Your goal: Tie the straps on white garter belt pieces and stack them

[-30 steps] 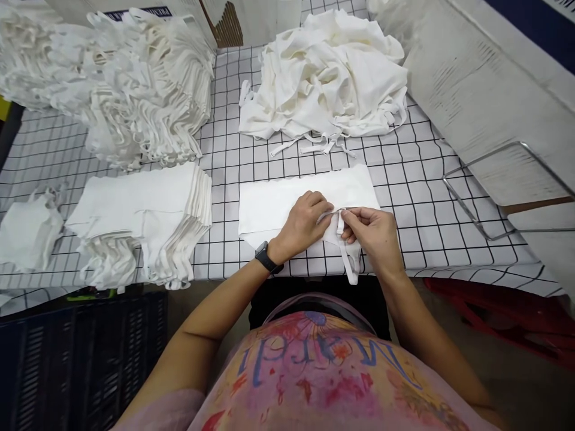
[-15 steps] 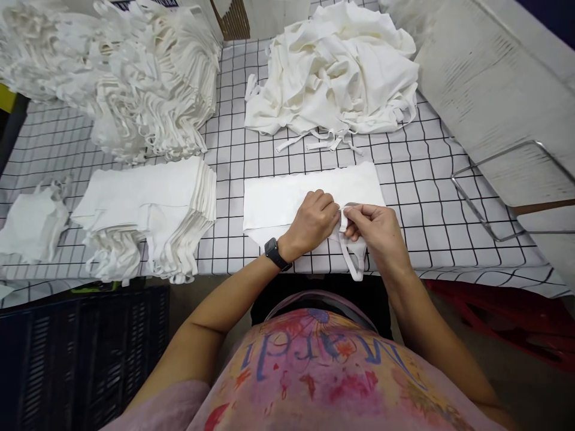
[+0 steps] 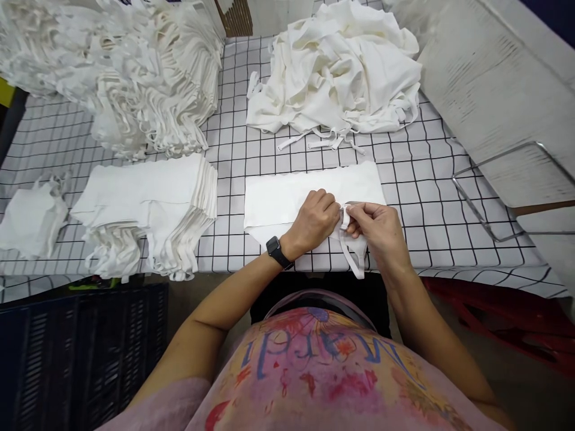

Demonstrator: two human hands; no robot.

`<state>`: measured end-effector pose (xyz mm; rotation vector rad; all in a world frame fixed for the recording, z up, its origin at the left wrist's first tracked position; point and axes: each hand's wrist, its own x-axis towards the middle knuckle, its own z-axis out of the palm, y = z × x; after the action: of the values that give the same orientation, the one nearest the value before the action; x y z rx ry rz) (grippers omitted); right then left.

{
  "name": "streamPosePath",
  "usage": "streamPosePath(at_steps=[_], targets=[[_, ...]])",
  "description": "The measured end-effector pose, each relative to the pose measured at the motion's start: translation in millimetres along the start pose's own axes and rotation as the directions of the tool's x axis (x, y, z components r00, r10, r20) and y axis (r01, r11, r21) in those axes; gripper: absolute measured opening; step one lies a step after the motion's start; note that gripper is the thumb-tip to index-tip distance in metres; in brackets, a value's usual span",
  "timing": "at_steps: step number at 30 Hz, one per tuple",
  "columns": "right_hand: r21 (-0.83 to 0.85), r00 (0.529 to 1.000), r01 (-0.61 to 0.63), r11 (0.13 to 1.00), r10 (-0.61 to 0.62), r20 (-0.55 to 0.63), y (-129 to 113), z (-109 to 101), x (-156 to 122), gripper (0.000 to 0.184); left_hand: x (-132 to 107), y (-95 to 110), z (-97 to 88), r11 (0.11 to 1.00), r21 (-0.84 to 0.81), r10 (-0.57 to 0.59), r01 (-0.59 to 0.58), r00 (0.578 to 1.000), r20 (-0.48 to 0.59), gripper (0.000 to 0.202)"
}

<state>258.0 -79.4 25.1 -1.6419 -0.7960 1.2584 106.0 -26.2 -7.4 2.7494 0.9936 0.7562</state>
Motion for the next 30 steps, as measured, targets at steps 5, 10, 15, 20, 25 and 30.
streamPosePath(at_steps=[5,10,15,20,25,30], targets=[[-0.027,1.000,0.003,1.000,-0.003,0.019,-1.0,0.6,0.8,0.023,-0.4,1.0,-0.4,0.999,0.010,0.031,-0.031,1.000,-0.001,0.031],[-0.021,1.000,0.016,1.000,-0.016,-0.015,-2.3,1.8,-1.4,0.021,-0.6,0.5,0.2,0.998,0.036,0.053,-0.052,0.998,-0.027,0.032],[-0.038,1.000,0.006,0.999,-0.005,0.012,-2.1,1.4,-1.8,0.022,-0.4,0.1,-0.3,0.991,0.088,0.103,-0.100,0.994,-0.032,0.031],[-0.047,1.000,0.021,0.999,-0.022,-0.022,-1.7,3.3,-2.3,0.021,-0.1,0.4,-0.5,0.988,0.110,0.112,-0.109,0.994,-0.022,0.031],[-0.099,1.000,0.014,0.995,-0.012,0.024,-2.0,3.2,-2.2,0.021,0.2,0.2,0.1,0.992,0.089,0.088,-0.091,0.995,0.037,0.031],[-0.126,0.995,-0.040,0.991,0.051,0.087,-5.4,-0.7,0.2,0.025,0.2,-1.2,0.2,0.990,0.093,0.104,-0.106,0.994,0.028,0.032]])
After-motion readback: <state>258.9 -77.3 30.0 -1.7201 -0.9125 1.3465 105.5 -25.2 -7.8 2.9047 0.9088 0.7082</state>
